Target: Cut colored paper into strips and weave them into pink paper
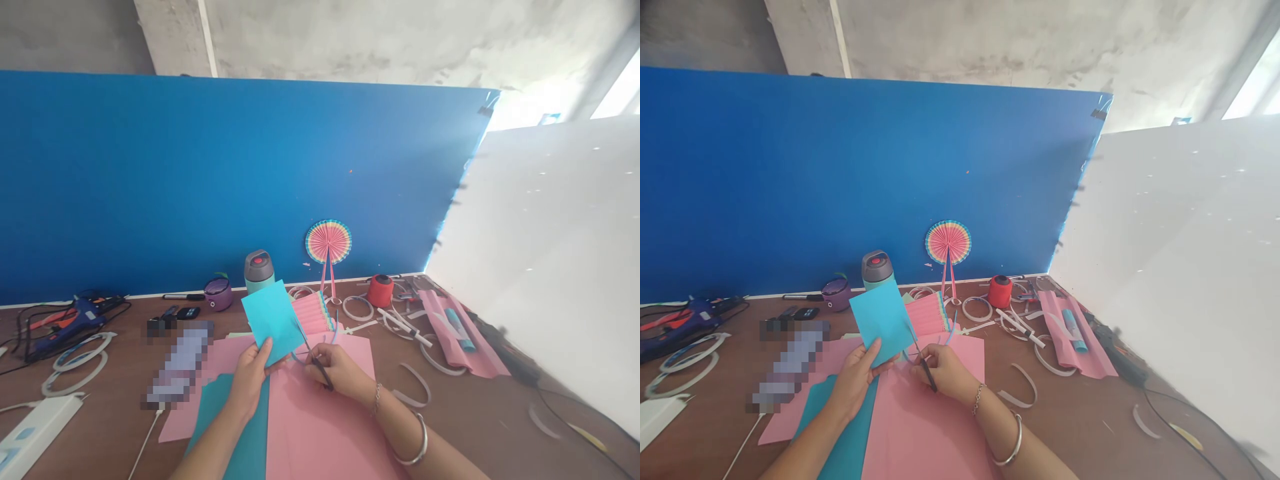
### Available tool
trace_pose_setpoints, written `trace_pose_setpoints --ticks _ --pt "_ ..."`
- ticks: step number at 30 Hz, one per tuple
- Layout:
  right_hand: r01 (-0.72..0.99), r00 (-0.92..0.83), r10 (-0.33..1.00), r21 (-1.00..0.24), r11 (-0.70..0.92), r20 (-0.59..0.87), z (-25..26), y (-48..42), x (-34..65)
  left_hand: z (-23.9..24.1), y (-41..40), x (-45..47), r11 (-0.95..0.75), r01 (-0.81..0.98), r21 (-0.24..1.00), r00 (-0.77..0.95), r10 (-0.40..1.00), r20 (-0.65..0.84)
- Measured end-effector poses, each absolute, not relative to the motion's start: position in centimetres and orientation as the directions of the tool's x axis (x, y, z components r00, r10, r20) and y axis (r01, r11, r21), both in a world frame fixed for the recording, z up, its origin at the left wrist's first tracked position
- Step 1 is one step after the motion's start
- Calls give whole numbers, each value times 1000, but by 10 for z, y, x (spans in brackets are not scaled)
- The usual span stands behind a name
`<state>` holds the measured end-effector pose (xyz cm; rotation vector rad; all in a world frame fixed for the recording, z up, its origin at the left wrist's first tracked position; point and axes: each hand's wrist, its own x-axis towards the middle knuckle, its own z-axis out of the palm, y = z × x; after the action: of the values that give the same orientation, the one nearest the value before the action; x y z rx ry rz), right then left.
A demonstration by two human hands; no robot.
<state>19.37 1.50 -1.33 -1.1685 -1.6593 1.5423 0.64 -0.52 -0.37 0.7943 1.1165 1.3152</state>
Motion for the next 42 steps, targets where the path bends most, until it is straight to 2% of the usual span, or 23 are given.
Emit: trace_pose_setpoints --ticks 24,42 --pt "240 -429 891 -970 -42 -145 -11 15 194 -6 -4 6 132 -353 926 -62 985 -163" --pt "190 -420 900 -981 -41 -119 -22 16 192 -10 -5 6 210 -360 909 12 975 -220"
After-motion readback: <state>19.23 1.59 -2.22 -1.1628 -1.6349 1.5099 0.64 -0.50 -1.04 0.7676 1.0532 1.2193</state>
